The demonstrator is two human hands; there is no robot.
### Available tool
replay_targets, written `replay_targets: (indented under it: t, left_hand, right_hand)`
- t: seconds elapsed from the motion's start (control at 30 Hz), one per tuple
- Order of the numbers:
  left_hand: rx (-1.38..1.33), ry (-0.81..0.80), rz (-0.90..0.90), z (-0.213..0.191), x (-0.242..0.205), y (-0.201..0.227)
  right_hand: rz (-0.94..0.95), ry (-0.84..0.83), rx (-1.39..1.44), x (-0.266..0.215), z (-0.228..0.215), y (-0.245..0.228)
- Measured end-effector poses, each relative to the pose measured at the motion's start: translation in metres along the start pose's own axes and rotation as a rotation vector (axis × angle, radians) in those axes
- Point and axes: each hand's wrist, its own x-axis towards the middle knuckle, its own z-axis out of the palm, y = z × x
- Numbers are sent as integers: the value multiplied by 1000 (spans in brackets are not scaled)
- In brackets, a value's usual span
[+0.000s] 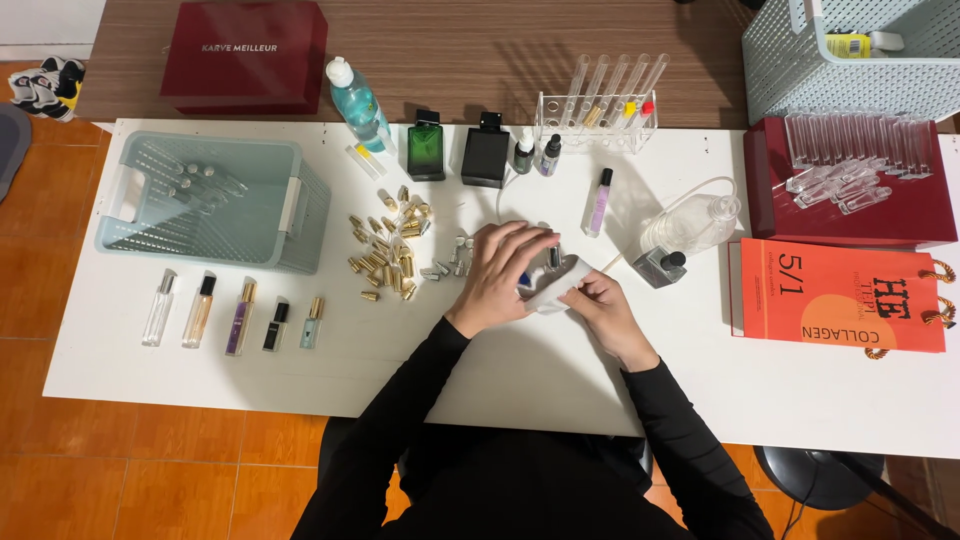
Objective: Assemble small perfume spray bottles by attaching sprayers and caps, then cleaning them with a cloth.
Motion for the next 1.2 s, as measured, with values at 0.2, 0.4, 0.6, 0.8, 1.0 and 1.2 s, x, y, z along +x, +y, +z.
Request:
replay_targets:
  t: [0.2,0.4,0.6,0.8,1.0,1.2]
  left_hand:
    - [16,-131,65,-10,7,19]
    - [86,1,-28,1,-1,29]
    - [-261,-128,-64,-26,18,53]
    - [-449,-2,-245,-10,8,48]
    - [-416,16,-177,-1,-1,60]
    - [-112,45,100,1,-14,79]
  right_hand:
    - [59,96,302,-13,25,-10]
    - [-66,104,230,-27,24,-1]
    - [-136,165,228,-28,16,0]
    - [-158,140,129,-33,11,5]
    - [-167,267,189,-39,10,5]
    - [-216,561,436,-31,35,-1]
